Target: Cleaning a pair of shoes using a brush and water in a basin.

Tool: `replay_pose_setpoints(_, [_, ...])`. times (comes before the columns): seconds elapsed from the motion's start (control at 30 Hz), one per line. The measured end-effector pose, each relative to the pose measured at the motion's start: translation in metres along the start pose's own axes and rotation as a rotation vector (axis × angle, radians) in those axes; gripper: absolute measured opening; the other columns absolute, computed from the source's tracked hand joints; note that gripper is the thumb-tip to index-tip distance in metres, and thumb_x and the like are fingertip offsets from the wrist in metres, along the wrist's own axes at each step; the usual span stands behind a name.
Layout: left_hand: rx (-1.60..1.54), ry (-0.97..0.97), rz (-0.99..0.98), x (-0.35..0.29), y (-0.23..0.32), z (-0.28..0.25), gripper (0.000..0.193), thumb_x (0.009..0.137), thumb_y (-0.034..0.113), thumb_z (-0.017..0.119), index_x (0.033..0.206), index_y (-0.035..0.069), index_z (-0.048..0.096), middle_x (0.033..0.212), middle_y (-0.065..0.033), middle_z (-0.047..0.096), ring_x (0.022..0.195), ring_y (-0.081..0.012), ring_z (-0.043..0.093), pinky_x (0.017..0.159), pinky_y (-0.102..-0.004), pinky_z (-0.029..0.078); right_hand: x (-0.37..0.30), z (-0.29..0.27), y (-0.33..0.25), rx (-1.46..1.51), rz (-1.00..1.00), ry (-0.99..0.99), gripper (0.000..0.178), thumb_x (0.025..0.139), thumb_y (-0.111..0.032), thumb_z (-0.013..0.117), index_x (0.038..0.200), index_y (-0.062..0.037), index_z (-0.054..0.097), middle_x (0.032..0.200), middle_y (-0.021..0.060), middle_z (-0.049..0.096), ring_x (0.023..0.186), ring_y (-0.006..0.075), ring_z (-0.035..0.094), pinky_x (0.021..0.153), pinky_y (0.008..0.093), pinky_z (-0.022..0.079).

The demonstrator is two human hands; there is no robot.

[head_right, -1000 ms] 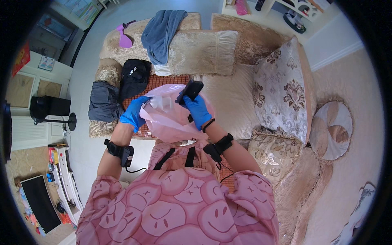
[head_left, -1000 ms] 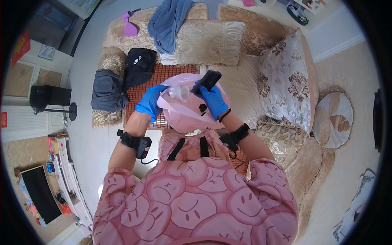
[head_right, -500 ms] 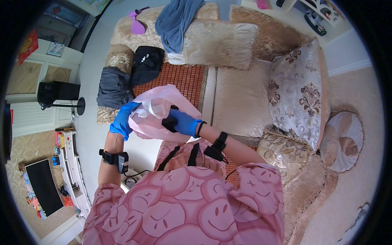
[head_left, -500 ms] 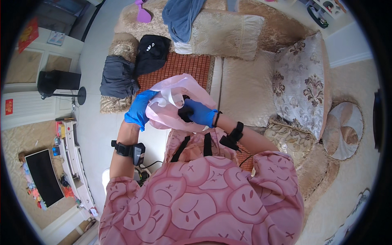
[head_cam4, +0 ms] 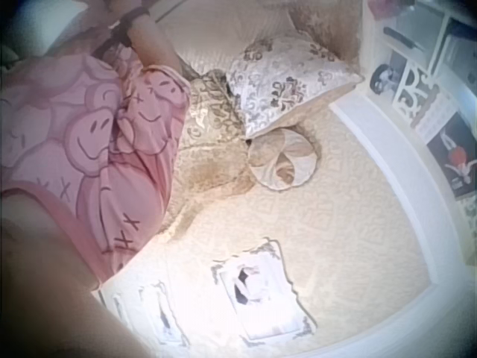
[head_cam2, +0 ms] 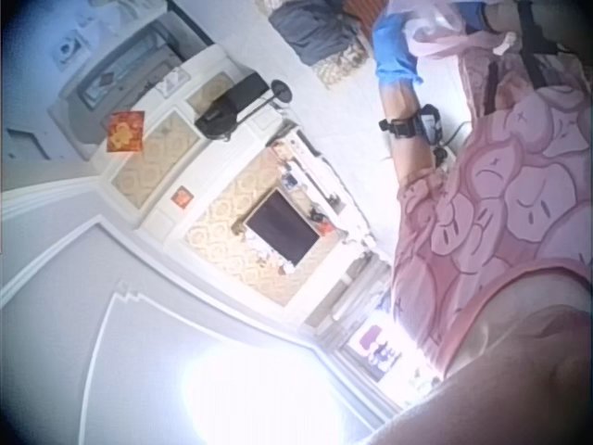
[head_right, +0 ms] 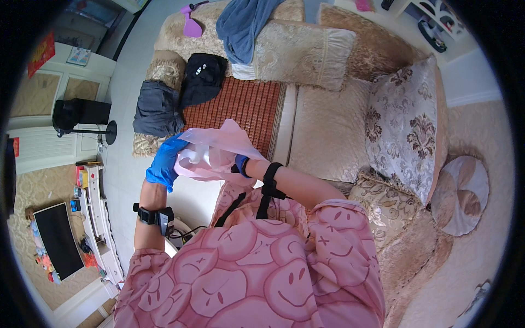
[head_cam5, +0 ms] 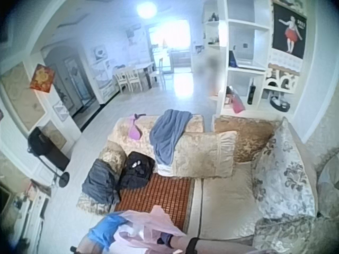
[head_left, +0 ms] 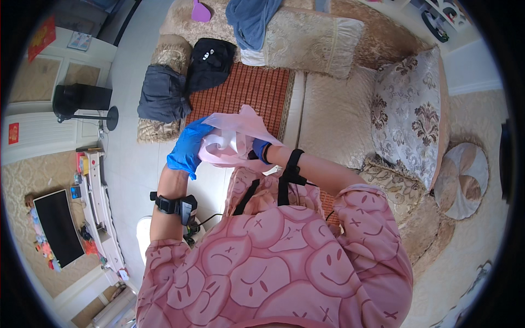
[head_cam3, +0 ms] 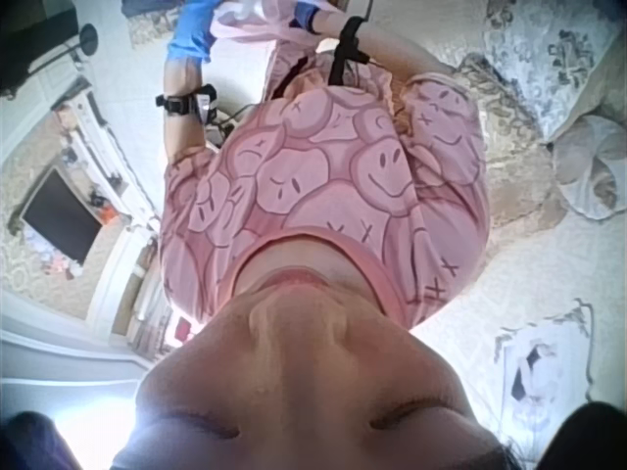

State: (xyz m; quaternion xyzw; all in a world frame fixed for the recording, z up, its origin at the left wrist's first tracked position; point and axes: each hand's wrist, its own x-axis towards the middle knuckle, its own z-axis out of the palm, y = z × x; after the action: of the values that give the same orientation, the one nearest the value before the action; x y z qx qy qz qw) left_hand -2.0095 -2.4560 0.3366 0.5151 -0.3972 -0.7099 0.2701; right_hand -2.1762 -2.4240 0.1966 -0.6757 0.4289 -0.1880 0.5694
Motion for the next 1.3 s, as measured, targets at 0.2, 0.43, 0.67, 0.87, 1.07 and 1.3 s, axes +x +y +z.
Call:
replay_pose_setpoints(0.2, [0.506,-0.049,0.298,0.005,-0.002,0.000,0.029,0.086,0.009,0.045,0.110,-0.004,0.053,0.103,-0.0120,0.058,0.091,-0.0174,0.056,0.080,-0.0260,0.045,-0.008,-0.010,0.034,0.283,0.188,0.009,0.025,0.085,-0.025,0.048,0.099,-0.0068,0.058,0.086,0.0094,0.061,0.077,0.0226,0.056,0.070,0.0299,0.044])
replay_pose_setpoints(0.43, [-0.078,-0.064,-0.006,0.014,0.004,0.013,0.028,0.085,0.012,0.048,0.109,-0.001,0.055,0.103,-0.0087,0.059,0.090,-0.0155,0.057,0.081,-0.0269,0.045,-0.039,-0.034,0.056,-0.111,0.023,-0.096,0.019,0.084,-0.022,0.048,0.084,-0.0062,0.058,0.077,0.0084,0.058,0.073,0.0220,0.053,0.069,0.0291,0.043])
replay_pose_setpoints(0.67, [0.036,-0.121,-0.020,0.016,0.006,0.051,0.033,0.082,0.008,0.049,0.113,-0.003,0.052,0.102,-0.0108,0.059,0.090,-0.0180,0.058,0.082,-0.0269,0.046,-0.055,-0.002,0.080,-0.708,0.206,-0.285,0.041,0.074,-0.034,0.058,0.104,-0.0062,0.059,0.114,0.0134,0.053,0.104,0.0295,0.050,0.090,0.0354,0.040])
replay_pose_setpoints(0.87, [0.168,-0.107,0.011,0.020,0.013,0.064,0.035,0.080,0.006,0.047,0.114,-0.004,0.051,0.102,-0.0104,0.059,0.091,-0.0174,0.057,0.082,-0.0266,0.045,-0.041,0.010,0.089,0.162,0.068,0.172,0.031,0.089,-0.024,0.042,0.114,-0.0074,0.050,0.109,0.0057,0.057,0.093,0.0204,0.055,0.083,0.0290,0.043])
replay_pose_setpoints(1.07, [0.223,-0.054,0.061,0.011,0.026,0.060,0.036,0.080,0.006,0.046,0.114,-0.003,0.051,0.101,-0.0095,0.060,0.090,-0.0159,0.057,0.081,-0.0249,0.045,-0.086,-0.040,0.037,-0.284,0.097,0.110,0.017,0.082,-0.006,0.045,0.093,-0.0038,0.057,0.090,0.0087,0.061,0.087,0.0204,0.059,0.070,0.0318,0.048])
replay_pose_setpoints(1.3, [0.260,-0.158,0.095,0.010,0.031,0.068,0.034,0.081,0.008,0.049,0.114,-0.004,0.051,0.100,-0.0086,0.060,0.091,-0.0147,0.056,0.083,-0.0249,0.044,-0.104,-0.075,0.012,0.432,0.019,0.086,0.012,0.080,-0.003,0.050,0.089,-0.0014,0.057,0.076,0.0028,0.054,0.066,0.0107,0.047,0.061,0.0246,0.041])
